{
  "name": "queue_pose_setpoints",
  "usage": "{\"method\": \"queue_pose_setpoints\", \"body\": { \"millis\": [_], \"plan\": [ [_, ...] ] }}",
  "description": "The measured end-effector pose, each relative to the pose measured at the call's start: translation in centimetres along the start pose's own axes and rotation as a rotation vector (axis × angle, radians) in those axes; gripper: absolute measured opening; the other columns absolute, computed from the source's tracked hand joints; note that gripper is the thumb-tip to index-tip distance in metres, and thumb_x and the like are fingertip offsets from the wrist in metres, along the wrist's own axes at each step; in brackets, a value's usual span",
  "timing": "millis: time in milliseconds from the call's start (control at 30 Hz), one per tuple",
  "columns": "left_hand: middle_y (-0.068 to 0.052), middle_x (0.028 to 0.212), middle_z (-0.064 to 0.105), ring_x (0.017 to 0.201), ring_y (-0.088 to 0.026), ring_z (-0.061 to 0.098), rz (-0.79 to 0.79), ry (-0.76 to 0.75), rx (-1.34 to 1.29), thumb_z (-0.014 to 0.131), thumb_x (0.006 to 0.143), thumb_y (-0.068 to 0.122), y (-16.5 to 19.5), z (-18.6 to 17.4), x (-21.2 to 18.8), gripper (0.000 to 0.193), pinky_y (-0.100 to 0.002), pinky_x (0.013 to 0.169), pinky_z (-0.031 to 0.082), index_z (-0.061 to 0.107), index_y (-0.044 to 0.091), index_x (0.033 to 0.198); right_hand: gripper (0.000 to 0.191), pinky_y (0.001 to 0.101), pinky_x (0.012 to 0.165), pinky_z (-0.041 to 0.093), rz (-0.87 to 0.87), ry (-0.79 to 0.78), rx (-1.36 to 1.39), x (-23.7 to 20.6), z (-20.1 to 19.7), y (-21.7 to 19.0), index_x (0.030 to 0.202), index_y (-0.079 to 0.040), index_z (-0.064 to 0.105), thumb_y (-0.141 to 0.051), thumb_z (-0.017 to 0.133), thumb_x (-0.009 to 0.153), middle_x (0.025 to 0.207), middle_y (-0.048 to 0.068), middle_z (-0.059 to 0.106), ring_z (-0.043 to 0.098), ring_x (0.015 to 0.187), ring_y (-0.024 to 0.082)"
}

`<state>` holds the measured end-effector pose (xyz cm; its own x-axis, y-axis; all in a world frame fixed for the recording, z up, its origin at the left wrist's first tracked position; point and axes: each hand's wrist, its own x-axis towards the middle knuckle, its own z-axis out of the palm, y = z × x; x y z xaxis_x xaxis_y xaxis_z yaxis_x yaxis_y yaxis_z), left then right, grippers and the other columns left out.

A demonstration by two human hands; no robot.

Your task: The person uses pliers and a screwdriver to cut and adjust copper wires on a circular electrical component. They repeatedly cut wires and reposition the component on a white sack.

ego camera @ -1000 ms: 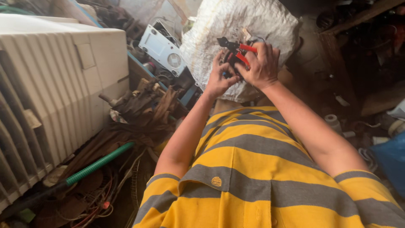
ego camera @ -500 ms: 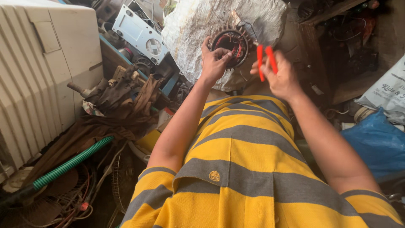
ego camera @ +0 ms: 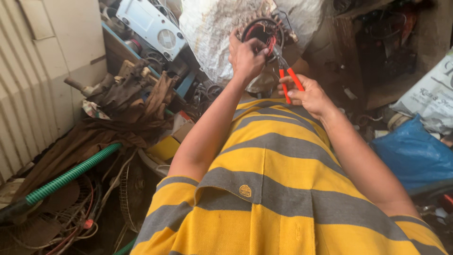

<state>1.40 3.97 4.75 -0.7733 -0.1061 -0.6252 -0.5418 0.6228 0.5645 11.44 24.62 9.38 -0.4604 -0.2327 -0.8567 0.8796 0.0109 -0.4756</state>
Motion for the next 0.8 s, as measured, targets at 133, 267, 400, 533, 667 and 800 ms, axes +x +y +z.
{"method": "queue_pose_setpoints", "body": {
  "millis": [133, 267, 400, 533, 667, 800],
  "plan": [
    [-0.019, 0.161, 0.028, 0.145, -0.038, 0.037, 0.072, 0.047, -0.117, 0.082, 0.083, 0.032, -1.9, 0.9, 0.9, 0.017, -0.052, 0.115, 0.032, 0.082, 0.020, 0.095, 0.042, 0.0346, 0.096, 0.059, 0.009, -0.019, -0.010, -0.2, 0.9, -0.3, 0.131, -0.012, 0.063, 0.005, 0.055, 0.093, 0.122, 0.007, 0.070, 0.069, 0.115, 0.019],
    [-0.019, 0.163, 0.030, 0.148, -0.039, 0.040, 0.131, 0.114, -0.130, 0.079, 0.089, 0.032, -2.9, 1.8, 1.0, 0.018, -0.049, 0.118, 0.038, 0.080, 0.020, 0.102, 0.043, 0.0364, 0.095, 0.058, 0.043, -0.007, -0.004, -0.5, 1.4, -0.4, 0.133, -0.012, 0.063, 0.004, 0.054, 0.095, 0.123, 0.007, 0.069, 0.068, 0.117, 0.020],
    [-0.029, 0.156, 0.018, 0.143, -0.047, 0.031, 0.269, -0.069, -0.087, 0.086, 0.083, 0.030, -3.6, 0.7, 1.2, 0.022, -0.050, 0.116, 0.034, 0.079, 0.016, 0.098, 0.046, 0.0393, 0.094, 0.057, 0.110, 0.014, -0.030, -0.3, 2.0, -0.9, 0.135, -0.014, 0.062, 0.003, 0.054, 0.093, 0.127, 0.007, 0.068, 0.067, 0.118, 0.020],
    [-0.025, 0.157, 0.022, 0.144, -0.043, 0.036, 0.175, -0.061, -0.077, 0.086, 0.075, 0.025, -2.8, 0.1, 1.4, 0.019, -0.049, 0.112, 0.036, 0.076, 0.015, 0.088, 0.048, 0.0437, 0.094, 0.055, 0.136, 0.017, -0.038, 0.0, 2.5, -1.9, 0.136, -0.016, 0.061, 0.001, 0.054, 0.092, 0.128, 0.008, 0.067, 0.067, 0.117, 0.021],
    [-0.027, 0.156, 0.019, 0.140, -0.045, 0.041, 0.211, -0.091, -0.153, 0.087, 0.072, 0.025, -3.0, -0.1, 1.2, 0.024, -0.047, 0.109, 0.041, 0.073, 0.014, 0.088, 0.049, 0.0500, 0.095, 0.054, 0.203, 0.036, -0.084, 0.4, 2.6, -3.0, 0.138, -0.017, 0.061, -0.001, 0.053, 0.092, 0.129, 0.006, 0.066, 0.064, 0.119, 0.019],
    [-0.032, 0.156, 0.021, 0.138, -0.051, 0.043, 0.325, -0.058, -0.167, 0.077, 0.086, 0.020, -4.3, 0.0, 1.0, 0.020, -0.051, 0.111, 0.042, 0.071, 0.016, 0.104, 0.050, 0.0534, 0.097, 0.053, 0.235, 0.049, -0.137, 0.5, 2.4, -3.8, 0.138, -0.017, 0.062, -0.001, 0.054, 0.091, 0.129, 0.005, 0.066, 0.064, 0.119, 0.020]
  ]
}}
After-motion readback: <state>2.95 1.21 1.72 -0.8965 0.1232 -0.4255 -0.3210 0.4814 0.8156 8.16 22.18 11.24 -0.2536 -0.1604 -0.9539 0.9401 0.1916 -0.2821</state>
